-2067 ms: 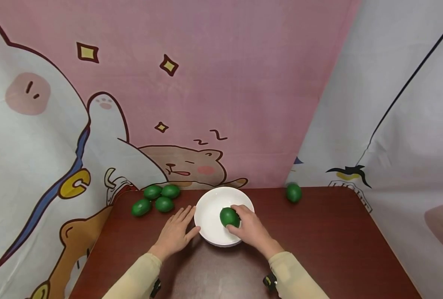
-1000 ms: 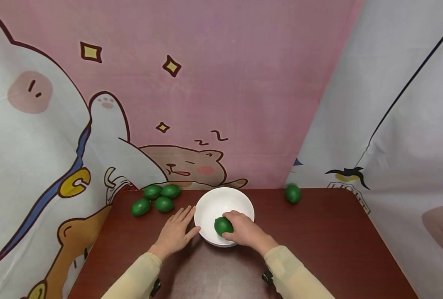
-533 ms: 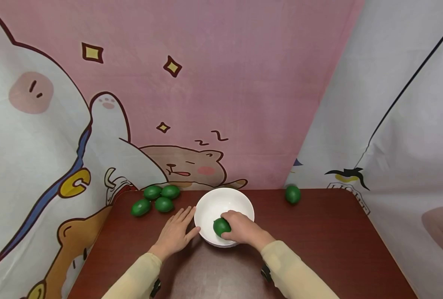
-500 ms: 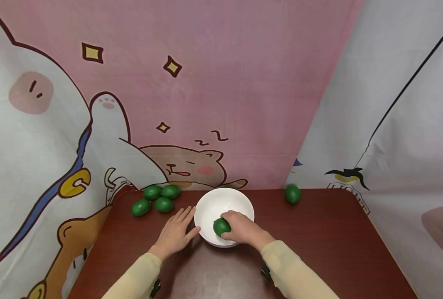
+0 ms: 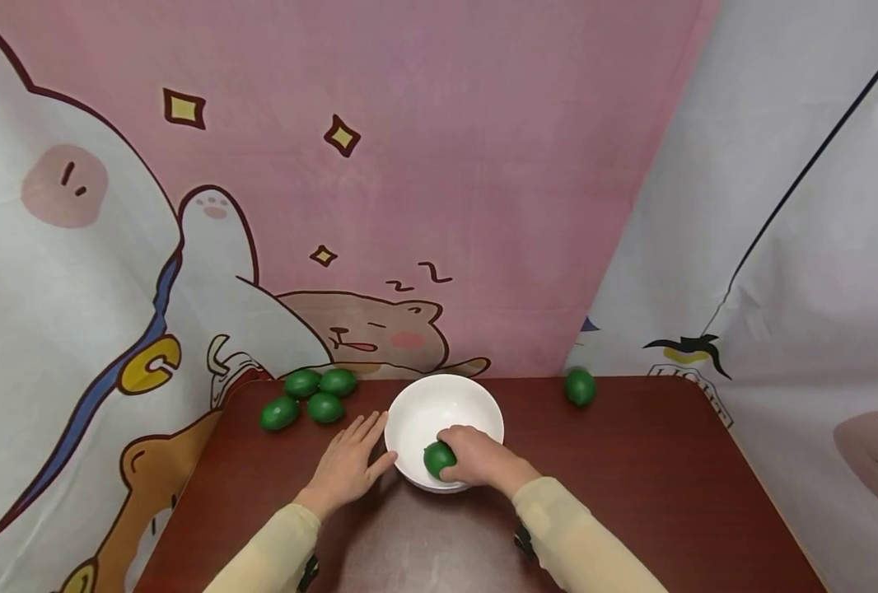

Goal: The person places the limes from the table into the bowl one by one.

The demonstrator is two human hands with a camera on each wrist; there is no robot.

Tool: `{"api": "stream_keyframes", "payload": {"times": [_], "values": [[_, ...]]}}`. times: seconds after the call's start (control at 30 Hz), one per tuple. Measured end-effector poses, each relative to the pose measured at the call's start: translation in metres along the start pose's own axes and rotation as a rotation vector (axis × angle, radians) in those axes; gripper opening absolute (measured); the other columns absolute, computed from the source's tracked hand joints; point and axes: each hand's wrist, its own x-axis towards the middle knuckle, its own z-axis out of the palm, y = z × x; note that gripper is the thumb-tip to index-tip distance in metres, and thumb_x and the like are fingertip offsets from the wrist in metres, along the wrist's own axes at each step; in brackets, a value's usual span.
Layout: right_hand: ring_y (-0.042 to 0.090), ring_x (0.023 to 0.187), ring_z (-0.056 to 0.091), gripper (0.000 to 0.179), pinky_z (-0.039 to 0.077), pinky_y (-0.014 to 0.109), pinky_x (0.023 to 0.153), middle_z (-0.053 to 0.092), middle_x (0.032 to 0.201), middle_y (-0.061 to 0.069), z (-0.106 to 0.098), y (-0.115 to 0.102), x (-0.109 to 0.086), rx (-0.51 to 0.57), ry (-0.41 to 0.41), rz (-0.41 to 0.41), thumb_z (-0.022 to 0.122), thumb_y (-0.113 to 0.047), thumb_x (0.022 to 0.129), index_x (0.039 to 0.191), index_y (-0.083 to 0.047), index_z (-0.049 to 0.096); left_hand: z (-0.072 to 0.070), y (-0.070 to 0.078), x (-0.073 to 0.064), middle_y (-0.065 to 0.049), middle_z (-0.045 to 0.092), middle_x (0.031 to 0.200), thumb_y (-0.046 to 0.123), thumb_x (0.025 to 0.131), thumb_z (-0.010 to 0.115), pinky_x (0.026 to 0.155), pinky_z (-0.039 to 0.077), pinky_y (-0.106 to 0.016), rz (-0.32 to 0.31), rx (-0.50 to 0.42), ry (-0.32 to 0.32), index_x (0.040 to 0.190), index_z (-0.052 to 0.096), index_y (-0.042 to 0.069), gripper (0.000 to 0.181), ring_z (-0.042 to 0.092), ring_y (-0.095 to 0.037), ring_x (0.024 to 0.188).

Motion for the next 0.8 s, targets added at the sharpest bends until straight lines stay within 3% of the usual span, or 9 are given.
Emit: {"api": "stream_keyframes", "payload": {"times": [0.2,0.8], "values": [[0.018,0.093,0.062,0.043,0.052,0.034,0.083,0.070,0.109,0.007,0.003,0.000,0.000,-0.007,0.005,-0.025,0.083,-0.016,0.082,0.118,0.000,0.068,0.001,-0.001,0.000,-0.015,0.042,0.161,0.055,0.103,0.053,0.117,0.032,-0.063,0.008,0.003,0.006,0.161,0.037,0.013,0.073,0.036,-0.041,0.150],[0.019,0.094,0.061,0.045,0.052,0.036,0.085,0.069,0.111,0.008,0.012,0.002,0.002,0.009,-0.022,0.013,0.082,-0.015,0.083,0.122,0.000,0.067,0.002,-0.002,0.000,-0.015,0.043,0.161,0.055,0.103,0.053,0.117,0.033,-0.063,0.006,0.000,0.005,0.161,0.037,0.013,0.073,0.036,-0.041,0.150]]}}
